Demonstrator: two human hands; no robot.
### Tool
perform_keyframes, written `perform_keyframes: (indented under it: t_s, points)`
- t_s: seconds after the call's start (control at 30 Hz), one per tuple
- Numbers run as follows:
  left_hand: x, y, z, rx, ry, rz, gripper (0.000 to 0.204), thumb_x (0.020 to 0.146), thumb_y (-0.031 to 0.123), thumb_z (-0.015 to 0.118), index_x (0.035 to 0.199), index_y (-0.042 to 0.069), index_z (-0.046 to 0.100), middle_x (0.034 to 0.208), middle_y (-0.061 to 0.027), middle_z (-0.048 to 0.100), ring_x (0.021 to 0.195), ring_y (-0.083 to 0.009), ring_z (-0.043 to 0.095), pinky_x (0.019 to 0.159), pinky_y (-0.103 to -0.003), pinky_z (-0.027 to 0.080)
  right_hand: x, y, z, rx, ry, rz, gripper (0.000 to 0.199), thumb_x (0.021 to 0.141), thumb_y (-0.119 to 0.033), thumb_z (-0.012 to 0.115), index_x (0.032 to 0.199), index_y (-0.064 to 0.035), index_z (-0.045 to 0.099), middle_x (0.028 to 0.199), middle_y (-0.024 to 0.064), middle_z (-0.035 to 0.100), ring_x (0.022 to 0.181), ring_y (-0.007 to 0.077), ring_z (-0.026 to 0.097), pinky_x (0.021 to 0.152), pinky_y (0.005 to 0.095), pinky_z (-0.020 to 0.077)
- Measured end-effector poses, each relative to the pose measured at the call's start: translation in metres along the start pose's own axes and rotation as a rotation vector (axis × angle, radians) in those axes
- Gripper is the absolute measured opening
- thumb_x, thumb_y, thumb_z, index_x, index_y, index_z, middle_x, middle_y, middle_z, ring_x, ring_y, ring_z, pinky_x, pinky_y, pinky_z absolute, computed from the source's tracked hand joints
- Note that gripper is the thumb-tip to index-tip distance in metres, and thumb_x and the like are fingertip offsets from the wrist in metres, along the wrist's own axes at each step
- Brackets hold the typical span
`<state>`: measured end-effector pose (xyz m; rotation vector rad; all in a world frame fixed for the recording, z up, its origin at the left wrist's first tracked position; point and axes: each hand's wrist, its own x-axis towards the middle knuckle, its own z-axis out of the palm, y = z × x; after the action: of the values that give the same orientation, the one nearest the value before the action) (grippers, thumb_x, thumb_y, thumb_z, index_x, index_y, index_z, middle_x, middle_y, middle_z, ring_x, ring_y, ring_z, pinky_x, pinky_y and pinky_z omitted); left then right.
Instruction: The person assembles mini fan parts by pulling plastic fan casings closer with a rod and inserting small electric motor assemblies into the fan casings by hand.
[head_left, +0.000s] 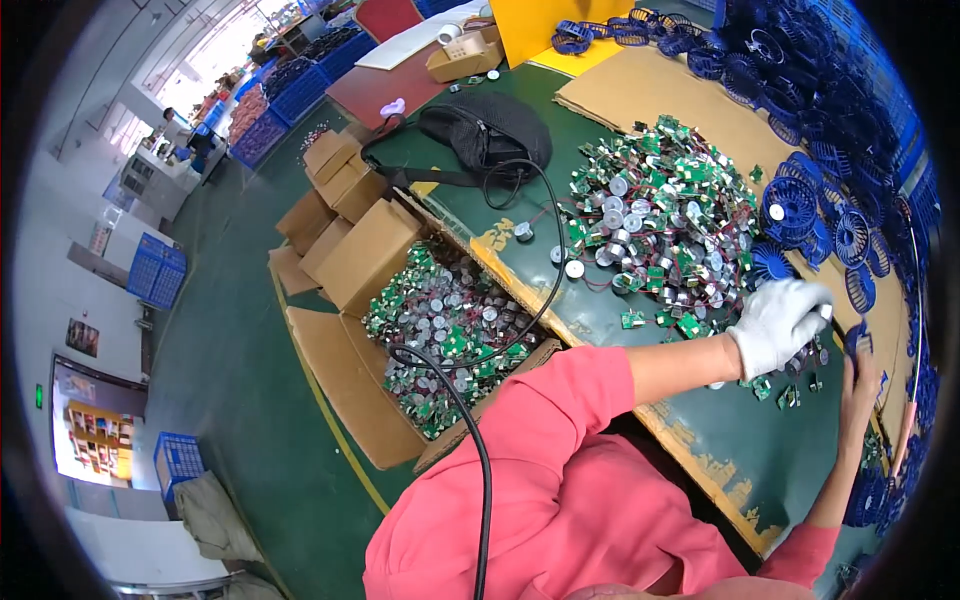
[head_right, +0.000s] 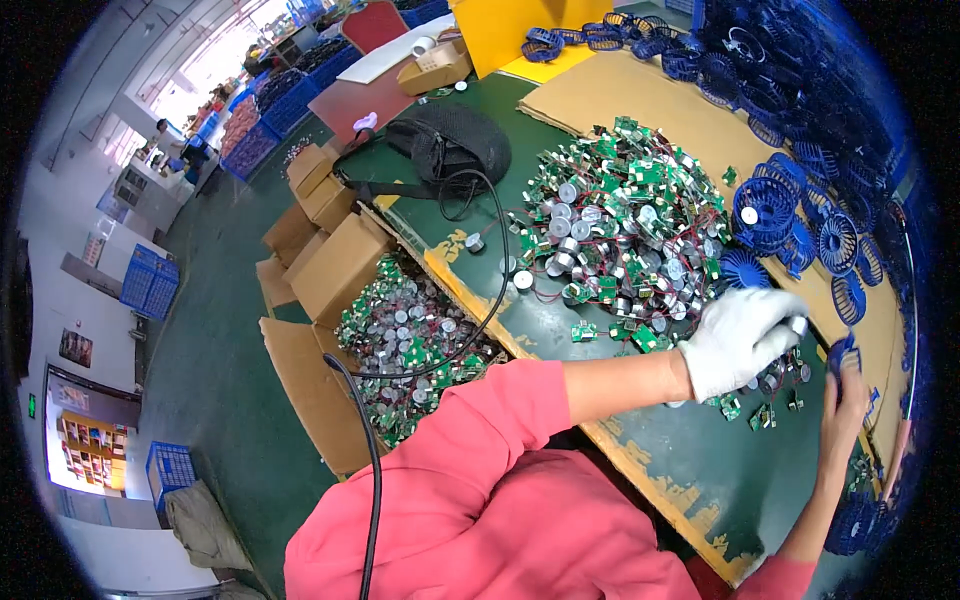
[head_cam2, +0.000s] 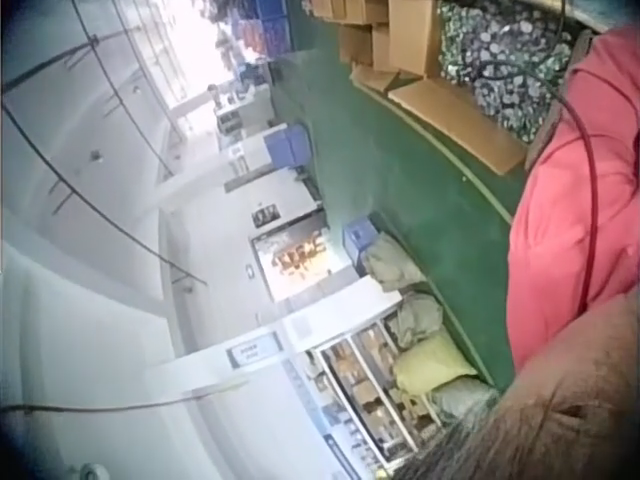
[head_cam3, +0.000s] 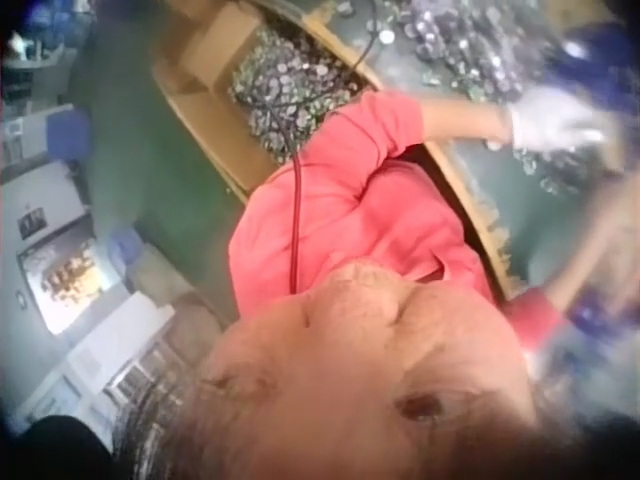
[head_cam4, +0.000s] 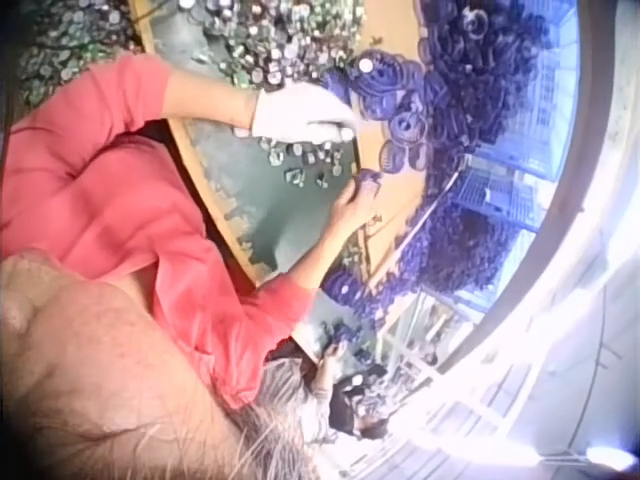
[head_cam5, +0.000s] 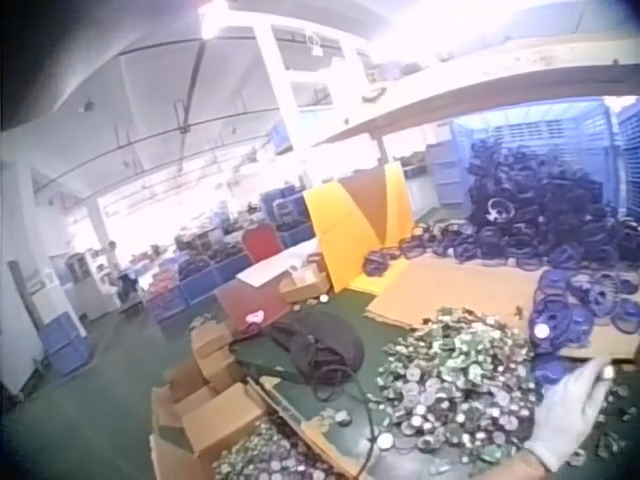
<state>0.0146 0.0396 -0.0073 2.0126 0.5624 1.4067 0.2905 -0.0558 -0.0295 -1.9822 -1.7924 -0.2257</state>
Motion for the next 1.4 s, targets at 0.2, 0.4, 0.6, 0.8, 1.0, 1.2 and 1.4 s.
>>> perform_keyframes:
  t_s: [0.2,0.4,0.6,0.8,1.0,1.2,1.4]
  points:
    - [0.031,0.05,-0.031,-0.224,0.401,0.251,0.025,0.09,0.021,0.052,0.107,0.002,0.055,0.087,-0.0114,0.06,0.076,-0.0295,0.057,0.071,-0.039,0.045,-0.122,-0.097,-0.049,-0.016,-0.131,-0.362,0.036,0.078,-0.005,0.064,0.113,0.0002,0.056,0.102,0.0174,0.055,0.104,0.0356,0.051,0.098,0.0539,0.0335]
    - [0.035,0.036,-0.013,-0.258,0.335,0.12,0.024,0.091,0.02,0.049,0.104,0.0,0.056,0.08,-0.0118,0.06,0.072,-0.0285,0.059,0.069,-0.038,0.047,-0.151,-0.164,-0.042,0.079,-0.28,-0.193,0.042,0.072,-0.002,0.066,0.113,-0.0011,0.056,0.102,0.0161,0.051,0.103,0.0374,0.048,0.099,0.0528,0.0328]
    - [0.065,0.078,-0.021,-0.551,0.453,0.296,0.022,0.088,0.01,0.049,0.106,-0.002,0.051,0.079,-0.0142,0.056,0.07,-0.0301,0.057,0.065,-0.038,0.046,-0.153,-0.167,-0.029,0.001,-0.226,-0.258,0.054,0.073,-0.007,0.066,0.124,-0.0021,0.052,0.108,0.0148,0.052,0.105,0.0311,0.049,0.104,0.0507,0.0284]
    - [0.044,0.067,0.001,-0.42,0.374,0.217,0.021,0.088,0.007,0.048,0.108,0.0,0.052,0.079,-0.0103,0.056,0.069,-0.0205,0.057,0.063,-0.032,0.047,-0.156,-0.166,-0.026,0.069,-0.176,-0.171,0.053,0.075,-0.006,0.066,0.126,-0.0017,0.052,0.105,0.0136,0.054,0.1,0.0295,0.05,0.1,0.046,0.0309]
    - [0.019,0.049,0.0,-0.345,0.281,0.004,0.028,0.092,0.019,0.055,0.114,0.003,0.053,0.099,-0.0116,0.058,0.087,-0.019,0.056,0.078,-0.031,0.047,-0.161,-0.171,-0.02,0.023,-0.072,-0.224,0.045,0.075,-0.011,0.069,0.118,-0.0023,0.059,0.091,0.0106,0.057,0.088,0.0287,0.052,0.093,0.0438,0.0347]
    - [0.001,0.087,-0.048,-0.475,0.222,0.113,0.037,0.083,0.002,0.066,0.116,-0.001,0.051,0.101,-0.0074,0.059,0.078,-0.0117,0.055,0.072,-0.026,0.047,-0.159,-0.168,-0.019,0.096,-0.028,-0.164,0.05,0.065,-0.019,0.076,0.112,-0.0084,0.062,0.085,0.002,0.059,0.076,0.0209,0.054,0.08,0.0401,0.0381]
    - [-0.051,0.08,-0.051,-0.367,-0.175,0.072,0.024,0.081,-0.002,0.066,0.103,-0.003,0.058,0.086,-0.0086,0.062,0.072,-0.0147,0.06,0.066,-0.027,0.05,-0.173,-0.168,-0.02,0.087,0.075,-0.143,0.048,0.066,-0.014,0.074,0.112,-0.0107,0.063,0.086,0.0002,0.058,0.076,0.017,0.055,0.08,0.039,0.0381]
